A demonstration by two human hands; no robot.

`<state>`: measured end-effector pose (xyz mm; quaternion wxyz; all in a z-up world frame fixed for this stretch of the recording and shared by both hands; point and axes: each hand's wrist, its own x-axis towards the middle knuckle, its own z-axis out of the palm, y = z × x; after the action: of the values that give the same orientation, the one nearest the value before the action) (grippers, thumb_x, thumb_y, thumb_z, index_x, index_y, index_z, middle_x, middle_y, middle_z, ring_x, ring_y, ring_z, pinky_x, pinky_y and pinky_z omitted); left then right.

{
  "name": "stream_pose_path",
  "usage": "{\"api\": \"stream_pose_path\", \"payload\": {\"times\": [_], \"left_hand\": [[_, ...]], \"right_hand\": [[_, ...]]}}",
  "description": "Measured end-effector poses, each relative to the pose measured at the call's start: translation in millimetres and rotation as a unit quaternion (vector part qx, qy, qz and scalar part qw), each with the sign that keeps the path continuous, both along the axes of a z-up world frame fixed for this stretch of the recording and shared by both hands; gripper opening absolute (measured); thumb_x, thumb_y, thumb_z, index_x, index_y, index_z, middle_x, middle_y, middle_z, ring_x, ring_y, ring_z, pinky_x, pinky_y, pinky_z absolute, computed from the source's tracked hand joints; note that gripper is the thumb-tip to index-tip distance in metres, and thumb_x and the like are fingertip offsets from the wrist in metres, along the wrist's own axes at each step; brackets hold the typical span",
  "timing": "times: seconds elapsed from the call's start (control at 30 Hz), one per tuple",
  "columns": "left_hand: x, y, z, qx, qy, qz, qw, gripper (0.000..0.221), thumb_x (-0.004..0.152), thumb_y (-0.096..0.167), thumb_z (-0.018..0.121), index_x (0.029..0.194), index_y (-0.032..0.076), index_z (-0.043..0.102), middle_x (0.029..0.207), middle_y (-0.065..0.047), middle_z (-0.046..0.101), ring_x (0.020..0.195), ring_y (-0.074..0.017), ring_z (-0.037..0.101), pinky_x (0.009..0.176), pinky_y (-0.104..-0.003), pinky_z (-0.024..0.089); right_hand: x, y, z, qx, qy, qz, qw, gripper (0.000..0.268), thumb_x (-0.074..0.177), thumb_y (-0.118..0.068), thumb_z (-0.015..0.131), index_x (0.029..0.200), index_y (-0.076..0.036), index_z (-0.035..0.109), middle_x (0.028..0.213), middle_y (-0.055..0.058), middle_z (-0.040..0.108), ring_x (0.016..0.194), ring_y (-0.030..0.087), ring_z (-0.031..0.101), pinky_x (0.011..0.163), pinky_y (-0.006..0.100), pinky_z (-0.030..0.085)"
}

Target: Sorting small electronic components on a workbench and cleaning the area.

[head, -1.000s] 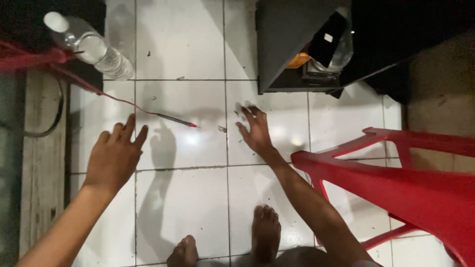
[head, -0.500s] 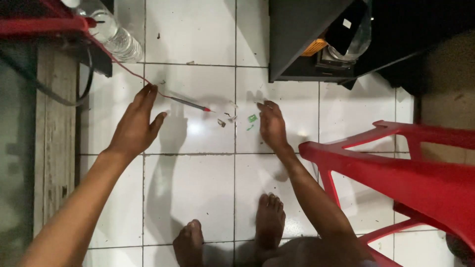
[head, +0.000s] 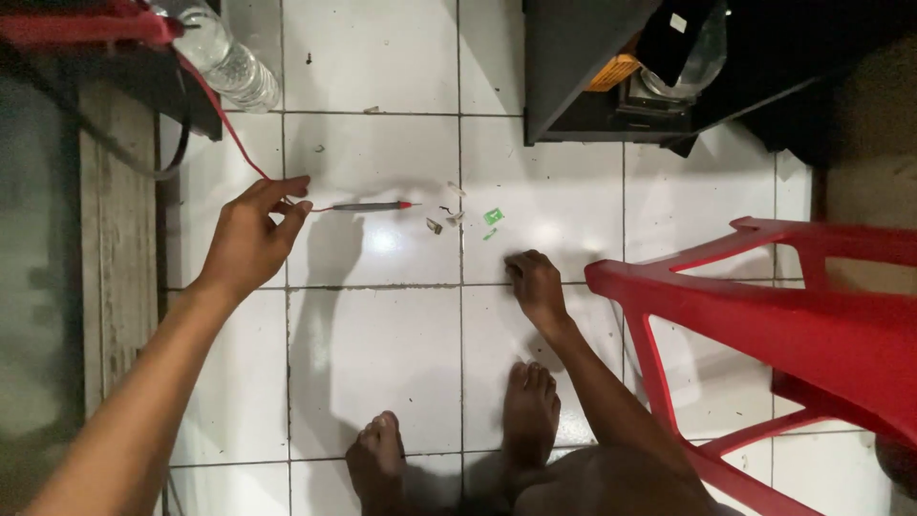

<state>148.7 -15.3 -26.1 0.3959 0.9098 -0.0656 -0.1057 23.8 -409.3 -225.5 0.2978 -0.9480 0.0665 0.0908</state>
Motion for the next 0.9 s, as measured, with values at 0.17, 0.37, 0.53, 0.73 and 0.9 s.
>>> {"api": "stream_pose_path", "payload": {"times": [0.17,0.37,0.53,0.73,0.9], "left_hand": [[-24,27,16,0.054,-0.019,0.008,0.998,0.018,0.100,0.009,0.071,0.117,0.010,0.078,0.096,-0.010,0.073,0.082,-0.0265,0.071,0.064,-0.034,0.054],[-59,39,52,0.013,-0.022,0.013,1.000,0.015,0.094,0.002,0.069,0.106,0.004,0.079,0.084,-0.019,0.074,0.076,-0.0326,0.072,0.064,-0.040,0.056],[-84,20,104,-0.005,-0.037,0.003,0.999,0.013,0.091,0.007,0.071,0.100,0.008,0.079,0.081,-0.017,0.075,0.077,-0.0309,0.074,0.065,-0.039,0.059],[-106,-23,146,-0.008,0.048,-0.131,0.990,0.015,0.093,0.020,0.068,0.099,0.010,0.077,0.086,-0.012,0.077,0.078,-0.0298,0.074,0.067,-0.037,0.056],[-124,-38,149,0.098,0.122,-0.240,0.958,0.023,0.101,0.034,0.058,0.106,0.017,0.072,0.097,-0.002,0.073,0.090,-0.0278,0.068,0.080,-0.035,0.049]], "right_hand": [[22,0,5,0.049,-0.044,0.012,0.998,0.013,0.098,0.000,0.064,0.108,-0.005,0.072,0.098,0.014,0.070,0.093,0.031,0.070,0.084,0.040,0.059],[59,27,53,-0.007,-0.132,0.079,0.988,0.030,0.092,-0.007,0.075,0.122,-0.010,0.074,0.117,0.013,0.071,0.107,0.029,0.070,0.091,0.042,0.058],[46,85,74,0.172,-0.071,0.117,0.976,0.047,0.090,-0.016,0.081,0.134,-0.014,0.066,0.127,0.013,0.065,0.102,0.028,0.070,0.089,0.039,0.060],[41,135,194,0.362,0.060,0.300,0.881,0.087,0.081,-0.022,0.087,0.155,-0.011,0.043,0.152,0.015,0.048,0.136,0.035,0.052,0.111,0.047,0.043],[60,122,253,0.521,0.136,0.266,0.800,0.042,0.099,-0.013,0.063,0.140,-0.005,0.057,0.132,0.011,0.070,0.121,0.023,0.070,0.109,0.036,0.052]]}}
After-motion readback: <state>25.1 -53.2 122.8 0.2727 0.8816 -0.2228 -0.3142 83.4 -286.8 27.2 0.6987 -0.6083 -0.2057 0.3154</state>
